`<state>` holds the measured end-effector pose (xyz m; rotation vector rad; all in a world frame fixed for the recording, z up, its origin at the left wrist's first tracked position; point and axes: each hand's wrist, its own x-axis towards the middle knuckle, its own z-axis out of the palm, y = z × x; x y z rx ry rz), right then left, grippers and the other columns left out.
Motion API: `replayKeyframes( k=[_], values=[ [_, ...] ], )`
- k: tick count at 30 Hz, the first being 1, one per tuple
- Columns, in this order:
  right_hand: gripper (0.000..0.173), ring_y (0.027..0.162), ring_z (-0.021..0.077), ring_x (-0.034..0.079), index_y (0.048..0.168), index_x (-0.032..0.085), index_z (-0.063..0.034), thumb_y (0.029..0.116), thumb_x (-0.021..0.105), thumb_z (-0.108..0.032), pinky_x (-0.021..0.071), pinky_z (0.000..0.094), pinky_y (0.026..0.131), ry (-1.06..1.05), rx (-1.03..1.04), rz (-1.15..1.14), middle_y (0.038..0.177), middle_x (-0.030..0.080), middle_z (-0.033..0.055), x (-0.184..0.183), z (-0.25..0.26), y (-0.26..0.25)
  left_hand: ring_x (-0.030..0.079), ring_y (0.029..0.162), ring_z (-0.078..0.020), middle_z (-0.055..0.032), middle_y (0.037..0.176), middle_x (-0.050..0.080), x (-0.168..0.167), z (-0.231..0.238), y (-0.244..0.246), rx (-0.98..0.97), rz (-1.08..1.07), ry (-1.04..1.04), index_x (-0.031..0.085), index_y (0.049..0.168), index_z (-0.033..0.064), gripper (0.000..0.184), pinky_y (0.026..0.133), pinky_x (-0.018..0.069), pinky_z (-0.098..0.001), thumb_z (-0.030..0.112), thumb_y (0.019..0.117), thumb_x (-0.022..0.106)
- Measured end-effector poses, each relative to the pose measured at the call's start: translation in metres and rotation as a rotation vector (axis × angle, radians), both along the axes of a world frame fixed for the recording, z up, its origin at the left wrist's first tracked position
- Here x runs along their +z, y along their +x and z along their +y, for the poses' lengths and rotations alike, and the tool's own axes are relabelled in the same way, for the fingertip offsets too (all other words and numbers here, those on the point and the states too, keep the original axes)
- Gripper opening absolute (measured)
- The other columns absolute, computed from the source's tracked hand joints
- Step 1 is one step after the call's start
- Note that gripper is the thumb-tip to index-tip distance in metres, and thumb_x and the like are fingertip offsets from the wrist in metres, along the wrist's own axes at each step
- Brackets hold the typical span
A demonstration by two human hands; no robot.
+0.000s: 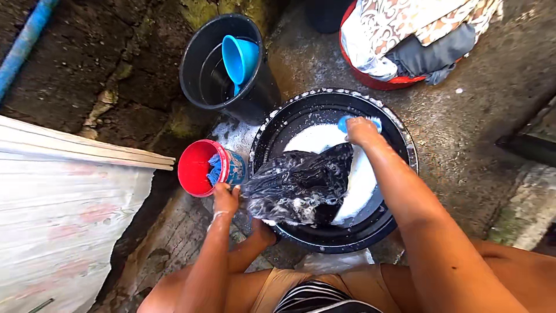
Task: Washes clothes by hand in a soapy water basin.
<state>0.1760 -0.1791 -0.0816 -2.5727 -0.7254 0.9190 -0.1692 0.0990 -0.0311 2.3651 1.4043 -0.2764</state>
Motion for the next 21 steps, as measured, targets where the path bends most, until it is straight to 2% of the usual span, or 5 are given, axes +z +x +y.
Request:
replayKeyframes(
  k=[2, 7, 11, 16, 21],
  values=[
    [0.060, 0.123, 0.0536, 0.058, 0.140, 0.052, 0.0045, 0.0883, 0.077, -0.012, 0.0463, 0.0727, 0.096, 0.020, -0.123, 0.030, 0.130, 0.060, 0.0340, -0.028, 0.013, -0.010, 0.049, 0.137, -0.0440, -0.0341, 0.147, 0.045, -0.022, -0.008, 0.018, 0.090, -0.057, -0.064, 0.038, 0.147, -0.0090, 0.052, 0.114, 0.0388, -0.0540, 0.028, 0.1103, 0.041],
    [0.075, 0.123, 0.0645, 0.050, 0.166, 0.019, -0.0305, 0.1010, 0.052, -0.011, 0.0370, 0.0803, 0.098, -0.075, -0.411, -0.050, 0.146, 0.042, 0.0426, -0.132, 0.013, -0.049, 0.051, 0.135, -0.0402, -0.0326, 0.143, 0.051, -0.055, -0.021, 0.032, 0.191, -0.101, -0.211, 0.040, 0.149, -0.0049, 0.064, 0.114, 0.0366, -0.0545, 0.043, 0.1120, 0.020],
    [0.070, 0.119, 0.0616, 0.056, 0.164, 0.025, -0.0191, 0.1014, 0.057, -0.017, 0.0485, 0.0743, 0.090, -0.127, -0.386, 0.010, 0.146, 0.043, 0.0411, -0.164, 0.006, -0.028, 0.053, 0.128, -0.0364, -0.0329, 0.133, 0.055, -0.062, -0.017, 0.034, 0.250, -0.168, -0.286, 0.050, 0.138, -0.0103, 0.071, 0.109, 0.0392, -0.0502, 0.042, 0.1121, 0.010],
    [0.068, 0.126, 0.0542, 0.057, 0.161, 0.033, -0.0134, 0.1011, 0.062, -0.021, 0.0423, 0.0735, 0.103, 0.288, -0.291, 0.129, 0.139, 0.058, 0.0319, -0.106, 0.055, -0.028, 0.053, 0.128, -0.0341, -0.0329, 0.134, 0.055, -0.068, -0.009, 0.032, 0.282, -0.257, -0.316, 0.052, 0.135, -0.0115, 0.067, 0.110, 0.0390, -0.0483, 0.039, 0.1128, 0.014],
    [0.051, 0.123, 0.0373, 0.063, 0.145, 0.060, -0.0129, 0.0970, 0.069, -0.025, 0.0531, 0.0567, 0.102, 0.827, -0.033, 0.194, 0.140, 0.061, 0.0219, -0.014, 0.154, -0.220, 0.057, 0.121, -0.0226, -0.0256, 0.132, 0.058, -0.079, -0.007, 0.025, 0.374, -0.417, -0.361, 0.050, 0.137, -0.0101, 0.052, 0.107, 0.0431, -0.0380, 0.027, 0.1133, 0.022]
  ],
)
